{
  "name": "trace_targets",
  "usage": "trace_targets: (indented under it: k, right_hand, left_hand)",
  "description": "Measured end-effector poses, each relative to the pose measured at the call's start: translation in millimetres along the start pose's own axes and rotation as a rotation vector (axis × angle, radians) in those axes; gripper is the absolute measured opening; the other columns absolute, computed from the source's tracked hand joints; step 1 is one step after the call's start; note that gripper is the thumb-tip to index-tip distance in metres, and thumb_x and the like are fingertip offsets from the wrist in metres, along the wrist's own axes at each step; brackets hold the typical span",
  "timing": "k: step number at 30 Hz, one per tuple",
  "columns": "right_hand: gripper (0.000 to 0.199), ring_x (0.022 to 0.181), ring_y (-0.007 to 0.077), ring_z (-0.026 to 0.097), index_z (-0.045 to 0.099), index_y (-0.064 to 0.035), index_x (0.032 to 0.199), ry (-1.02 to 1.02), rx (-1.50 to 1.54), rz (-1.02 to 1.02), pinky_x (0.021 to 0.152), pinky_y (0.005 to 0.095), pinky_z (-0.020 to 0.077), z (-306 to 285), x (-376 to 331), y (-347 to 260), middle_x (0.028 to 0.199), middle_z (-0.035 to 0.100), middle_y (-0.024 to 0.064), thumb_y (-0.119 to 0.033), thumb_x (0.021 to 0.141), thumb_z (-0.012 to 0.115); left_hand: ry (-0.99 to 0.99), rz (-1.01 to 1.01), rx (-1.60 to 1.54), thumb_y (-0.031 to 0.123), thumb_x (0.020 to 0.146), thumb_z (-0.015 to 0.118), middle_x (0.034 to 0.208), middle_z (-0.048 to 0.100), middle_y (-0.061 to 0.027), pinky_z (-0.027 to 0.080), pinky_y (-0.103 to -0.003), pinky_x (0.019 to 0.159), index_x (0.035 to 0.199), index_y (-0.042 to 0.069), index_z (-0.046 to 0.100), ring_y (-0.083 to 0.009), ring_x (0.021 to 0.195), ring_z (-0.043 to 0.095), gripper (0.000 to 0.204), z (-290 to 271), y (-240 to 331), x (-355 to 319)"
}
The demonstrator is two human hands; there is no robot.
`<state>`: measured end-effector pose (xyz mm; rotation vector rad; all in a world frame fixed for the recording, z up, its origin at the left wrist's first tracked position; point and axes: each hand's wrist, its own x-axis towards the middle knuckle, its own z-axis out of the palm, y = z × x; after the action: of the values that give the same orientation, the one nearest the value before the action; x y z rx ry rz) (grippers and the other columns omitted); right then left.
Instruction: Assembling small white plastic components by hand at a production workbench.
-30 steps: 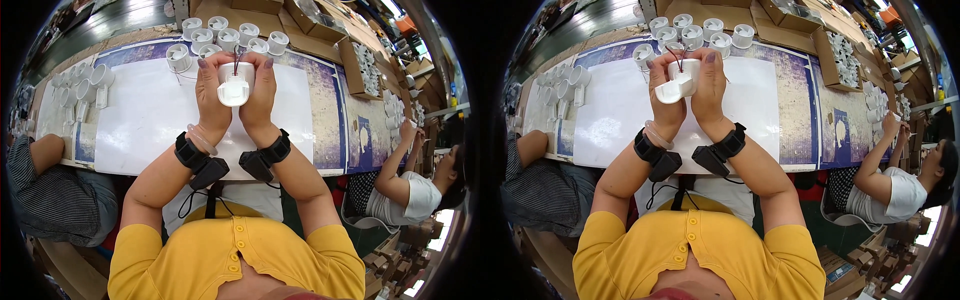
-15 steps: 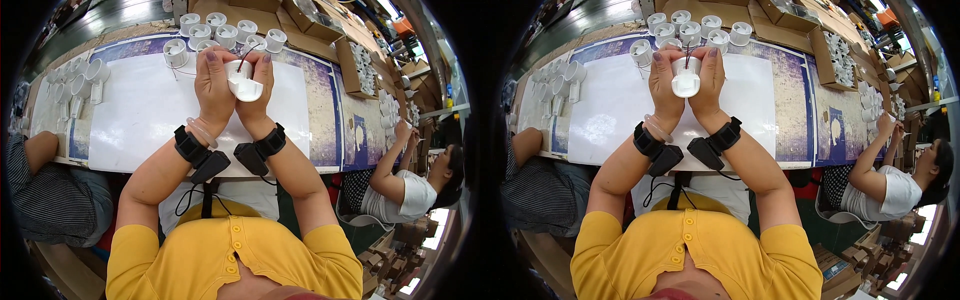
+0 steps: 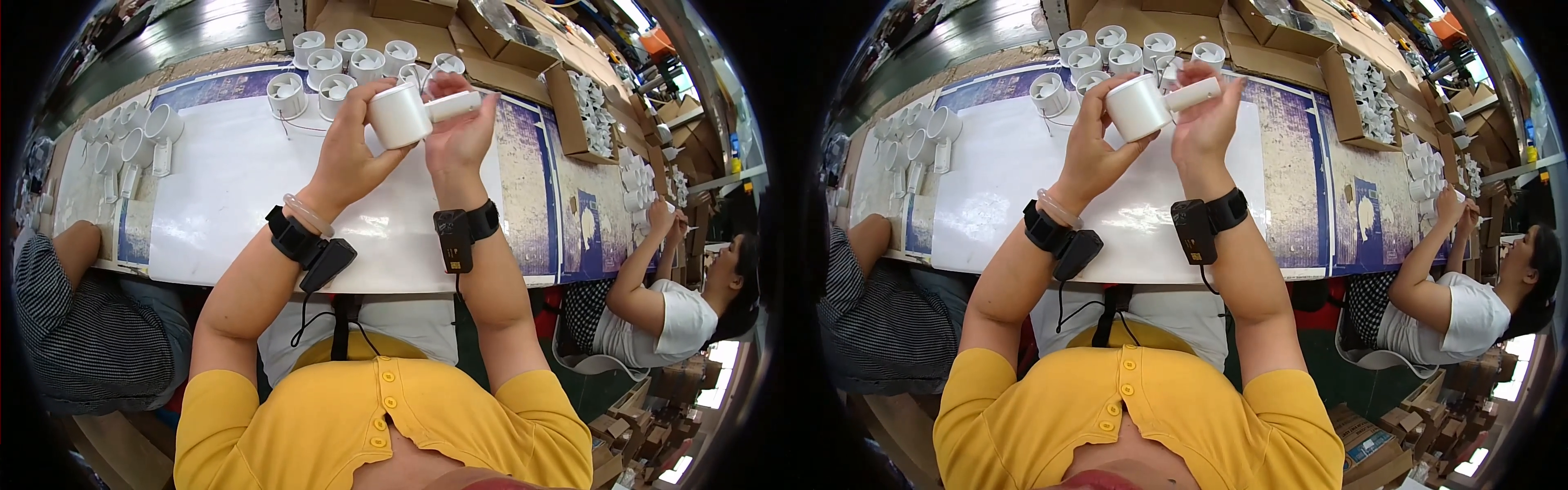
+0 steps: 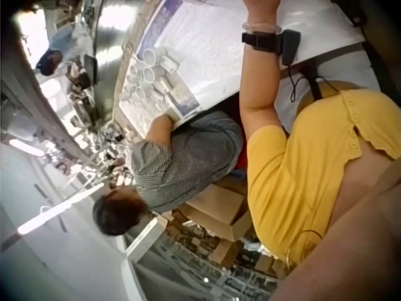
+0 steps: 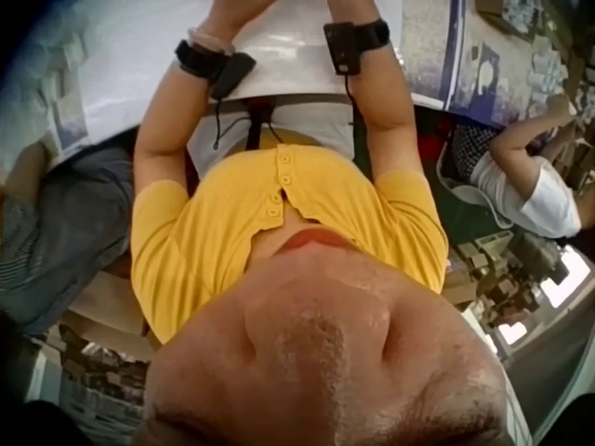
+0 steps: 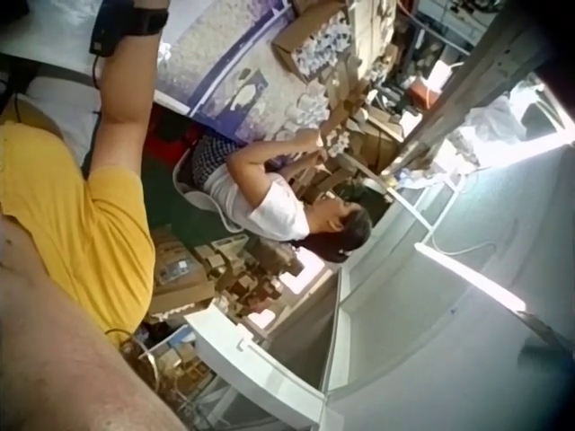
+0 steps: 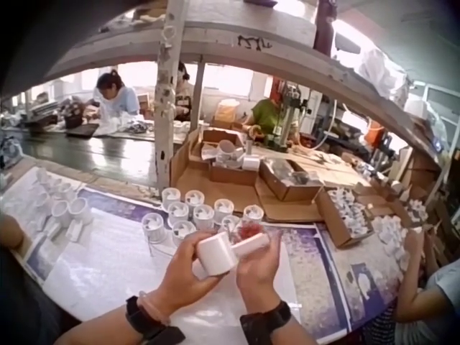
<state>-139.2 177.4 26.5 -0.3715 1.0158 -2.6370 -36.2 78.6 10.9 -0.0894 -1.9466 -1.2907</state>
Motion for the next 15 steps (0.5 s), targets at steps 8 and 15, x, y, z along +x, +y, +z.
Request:
trace_targets:
  k: [8, 15]
  right_hand:
    - [0.054, 0.095, 0.0226, 0.055, 0.056, -0.0008, 0.095, -0.476, -1.082, -1.021, 0.087, 0.0347, 0.0412, 16.1, -17.1, -3.2, 0.103, 0.059, 0.012, -0.043, 0.1, 0.023]
    - [0.053, 0.088, 0.0197, 0.056, 0.056, -0.0005, 0.094, -0.366, -0.889, -0.659, 0.081, 0.0306, 0.0431, 8.9, -21.9, -2.5, 0.096, 0.06, 0.0099, -0.042, 0.1, 0.024]
  left_hand:
    - [0.071, 0.014, 0.051, 0.005, 0.068, 0.076, 0.121, 0.051, -0.0114, 0.046, -0.034, 0.092, 0.121, 0.007, 0.044, -0.0264, 0.115, 0.05, 0.063, 1.7, 8.0, -4.0]
    - [0.074, 0.033, -0.012, 0.005, 0.064, 0.078, 0.122, 0.05, -0.0121, 0.047, -0.034, 0.092, 0.117, 0.007, 0.045, -0.0256, 0.114, 0.05, 0.063, 3.2, 8.9, -3.7]
